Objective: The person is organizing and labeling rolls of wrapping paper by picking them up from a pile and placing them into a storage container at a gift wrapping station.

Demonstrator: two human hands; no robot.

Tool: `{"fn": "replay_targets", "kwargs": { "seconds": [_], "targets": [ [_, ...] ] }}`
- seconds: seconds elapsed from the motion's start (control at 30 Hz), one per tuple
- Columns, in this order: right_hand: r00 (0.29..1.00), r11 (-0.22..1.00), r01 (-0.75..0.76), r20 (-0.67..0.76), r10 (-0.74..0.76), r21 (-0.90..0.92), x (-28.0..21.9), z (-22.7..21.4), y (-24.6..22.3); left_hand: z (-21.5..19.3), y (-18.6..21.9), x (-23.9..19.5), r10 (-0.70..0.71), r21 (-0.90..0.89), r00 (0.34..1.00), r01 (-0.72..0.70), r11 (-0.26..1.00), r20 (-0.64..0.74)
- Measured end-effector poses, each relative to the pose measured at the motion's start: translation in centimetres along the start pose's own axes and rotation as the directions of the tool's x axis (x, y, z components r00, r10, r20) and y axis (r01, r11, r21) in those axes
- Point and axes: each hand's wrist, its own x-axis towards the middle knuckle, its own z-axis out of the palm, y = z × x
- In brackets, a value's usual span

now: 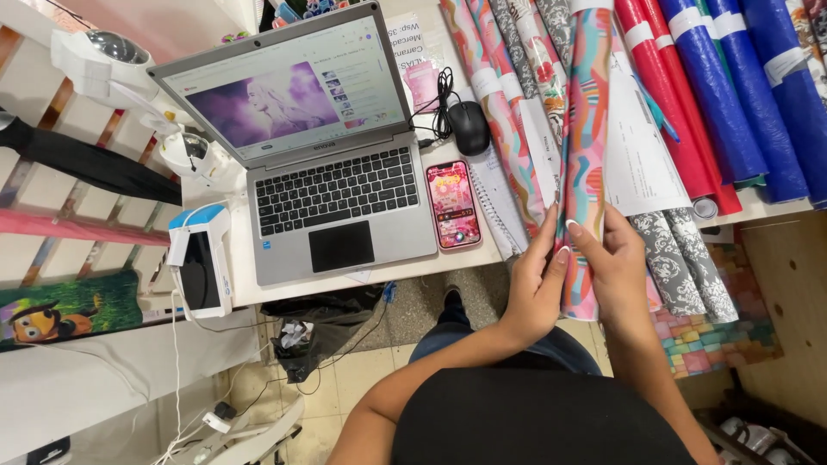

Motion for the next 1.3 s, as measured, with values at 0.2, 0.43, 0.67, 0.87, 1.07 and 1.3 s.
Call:
{"fn": "replay_targets", "kwargs": {
  "seconds": [0.2, 0.43, 0.67, 0.87, 1.07, 1.3],
  "targets": [
    [1.000, 1.000, -0.006, -0.021, 0.006, 0.007, -1.8, 2.3, -4.1, 0.3, 1.8, 0.0, 0.036, 0.094, 0.998, -0.042, 0.995, 0.055],
    [0.991, 0.971, 0.125, -0.012, -0.130, -0.205, -0.4, -1.2, -1.0, -0.5, 2.4, 1.4, 0.054, 0.247, 0.997, -0.065, 0.967, 0.051],
    [0.939, 0.683, 0.267, 0.024, -0.343, -0.679, -2.0, 0.2, -2.3, -0.2, 1.4, 3.4, 0.056, 0.404, 0.997, -0.074, 0.912, 0.054],
    [0.933, 0.627, 0.268, 0.037, -0.357, -0.732, -2.4, 0.0, -1.8, 0.5, 2.6, 4.1, -0.034, 0.397, 0.999, 0.026, 0.917, 0.012],
    [0.989, 0.774, 0.079, -0.051, -0.142, -0.628, -2.1, -1.1, -2.4, 1.2, 2.6, 4.6, -0.073, 0.345, 0.997, 0.057, 0.937, 0.033],
    [0.996, 0.779, 0.032, -0.043, -0.076, -0.626, -2.0, -1.1, -3.3, 1.3, 3.6, 5.8, -0.121, 0.355, 0.988, 0.079, 0.932, 0.099]
  ]
}}
